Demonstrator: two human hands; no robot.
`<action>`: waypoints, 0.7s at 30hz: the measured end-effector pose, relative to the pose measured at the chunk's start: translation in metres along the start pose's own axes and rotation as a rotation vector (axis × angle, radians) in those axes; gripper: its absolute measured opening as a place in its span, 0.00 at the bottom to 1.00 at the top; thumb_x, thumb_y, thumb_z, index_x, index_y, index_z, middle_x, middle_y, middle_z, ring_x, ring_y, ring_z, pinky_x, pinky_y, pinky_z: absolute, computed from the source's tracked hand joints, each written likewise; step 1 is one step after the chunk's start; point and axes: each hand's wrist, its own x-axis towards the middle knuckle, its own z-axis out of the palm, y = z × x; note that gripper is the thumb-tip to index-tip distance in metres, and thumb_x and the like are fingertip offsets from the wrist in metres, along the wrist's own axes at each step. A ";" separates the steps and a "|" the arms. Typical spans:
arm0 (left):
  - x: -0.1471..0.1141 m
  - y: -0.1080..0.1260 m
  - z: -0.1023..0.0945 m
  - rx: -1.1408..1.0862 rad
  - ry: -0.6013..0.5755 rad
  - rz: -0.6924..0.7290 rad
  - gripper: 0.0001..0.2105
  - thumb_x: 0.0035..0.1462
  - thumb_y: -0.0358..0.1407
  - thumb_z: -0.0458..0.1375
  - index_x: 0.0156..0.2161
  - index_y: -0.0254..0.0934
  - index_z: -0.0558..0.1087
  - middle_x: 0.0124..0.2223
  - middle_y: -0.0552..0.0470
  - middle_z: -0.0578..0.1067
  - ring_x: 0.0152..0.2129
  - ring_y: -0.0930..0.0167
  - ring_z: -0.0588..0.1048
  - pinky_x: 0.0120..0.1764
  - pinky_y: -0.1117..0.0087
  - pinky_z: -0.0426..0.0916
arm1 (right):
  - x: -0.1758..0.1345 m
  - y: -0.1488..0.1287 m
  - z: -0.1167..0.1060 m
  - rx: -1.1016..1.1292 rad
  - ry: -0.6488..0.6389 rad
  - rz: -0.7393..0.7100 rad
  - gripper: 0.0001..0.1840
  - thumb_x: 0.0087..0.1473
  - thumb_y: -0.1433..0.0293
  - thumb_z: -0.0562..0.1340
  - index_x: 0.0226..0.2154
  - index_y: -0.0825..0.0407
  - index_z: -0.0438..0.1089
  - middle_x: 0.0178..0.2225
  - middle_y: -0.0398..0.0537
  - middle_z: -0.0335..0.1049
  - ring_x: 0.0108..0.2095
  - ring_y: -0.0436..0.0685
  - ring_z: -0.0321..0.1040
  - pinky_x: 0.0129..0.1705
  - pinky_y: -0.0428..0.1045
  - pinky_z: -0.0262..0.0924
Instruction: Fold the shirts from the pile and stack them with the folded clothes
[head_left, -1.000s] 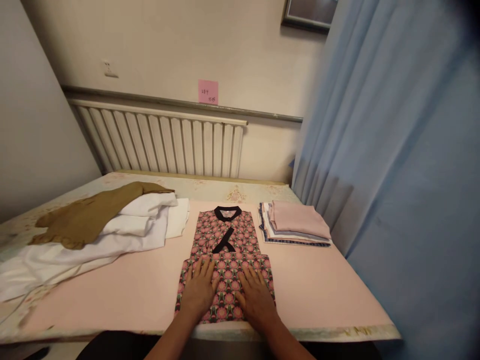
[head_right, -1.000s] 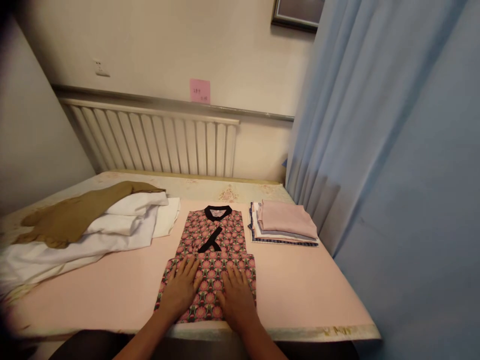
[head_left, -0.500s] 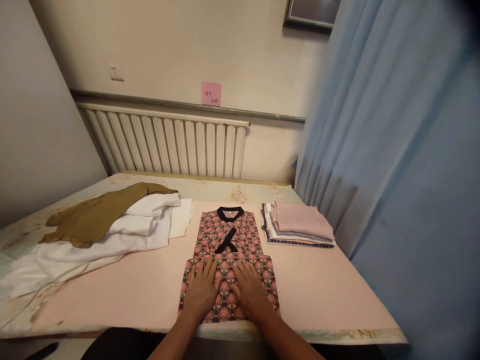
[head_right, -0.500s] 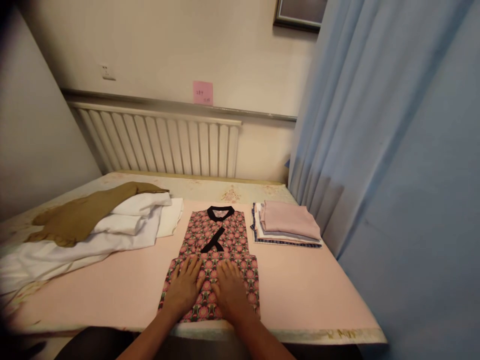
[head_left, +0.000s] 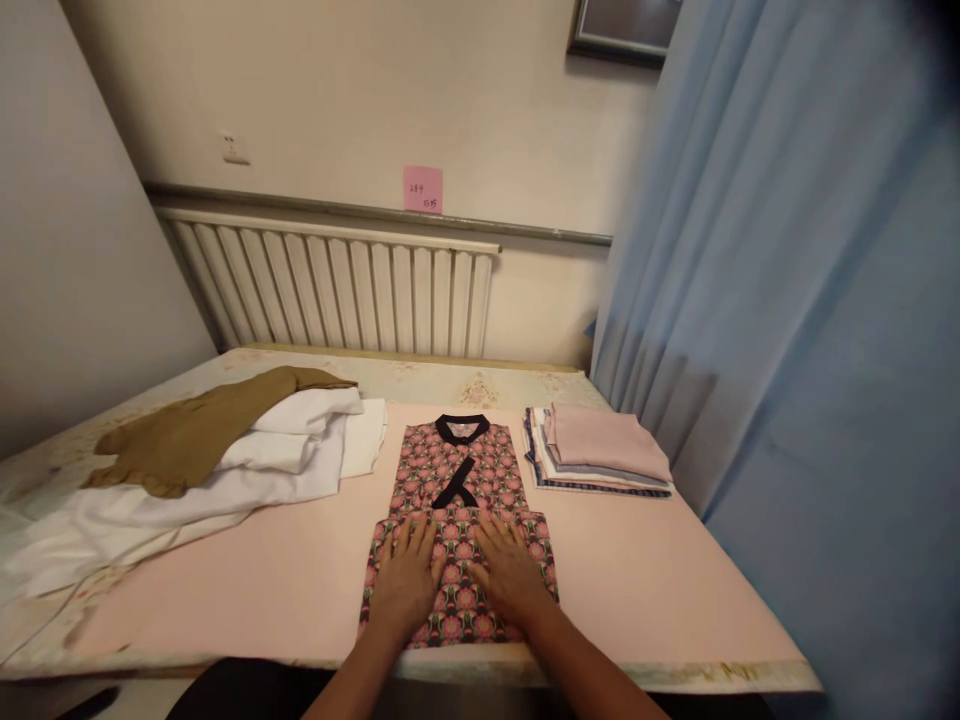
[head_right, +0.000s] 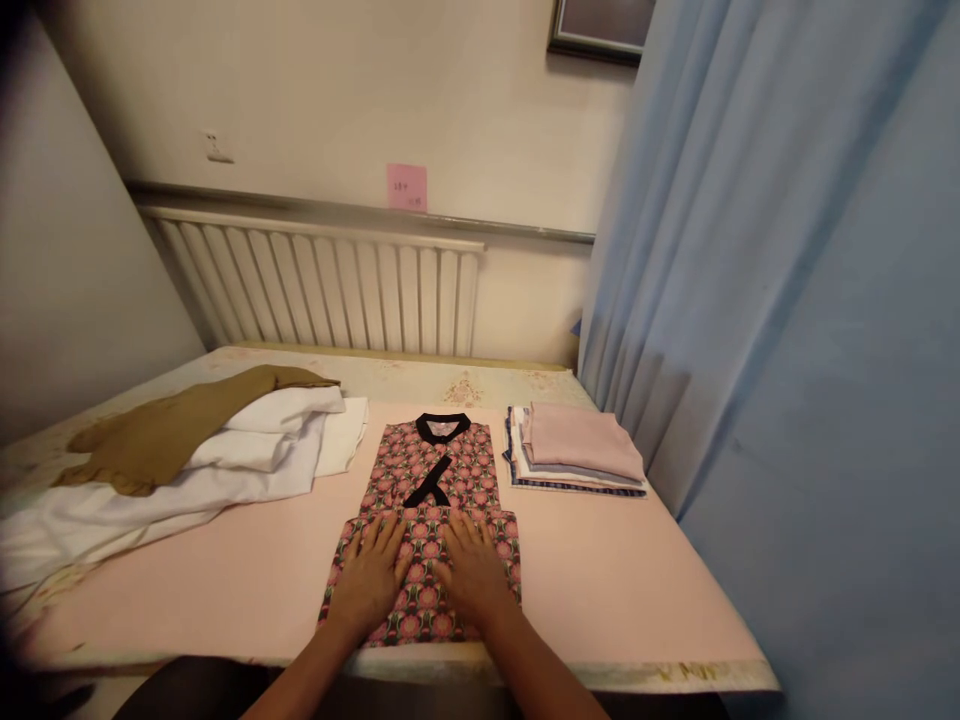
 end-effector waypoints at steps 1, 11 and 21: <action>0.000 0.000 0.000 0.004 -0.001 -0.001 0.25 0.64 0.45 0.42 0.63 0.41 0.60 0.65 0.49 0.59 0.63 0.59 0.53 0.60 0.50 0.49 | -0.001 0.003 0.000 -0.003 0.000 0.010 0.31 0.61 0.53 0.52 0.63 0.47 0.53 0.67 0.46 0.44 0.66 0.61 0.39 0.65 0.60 0.34; 0.000 -0.002 0.005 0.009 -0.003 0.006 0.25 0.64 0.45 0.42 0.63 0.40 0.60 0.66 0.48 0.58 0.63 0.59 0.53 0.60 0.50 0.47 | -0.016 0.029 0.002 -0.035 0.039 0.115 0.30 0.62 0.53 0.50 0.62 0.47 0.55 0.65 0.46 0.47 0.66 0.60 0.41 0.65 0.60 0.35; 0.001 -0.003 0.005 -0.003 -0.017 -0.003 0.25 0.63 0.46 0.42 0.62 0.41 0.61 0.65 0.49 0.59 0.63 0.59 0.53 0.60 0.50 0.48 | -0.019 0.026 -0.002 -0.037 0.077 0.130 0.28 0.62 0.55 0.51 0.61 0.47 0.57 0.65 0.46 0.50 0.65 0.60 0.44 0.64 0.59 0.38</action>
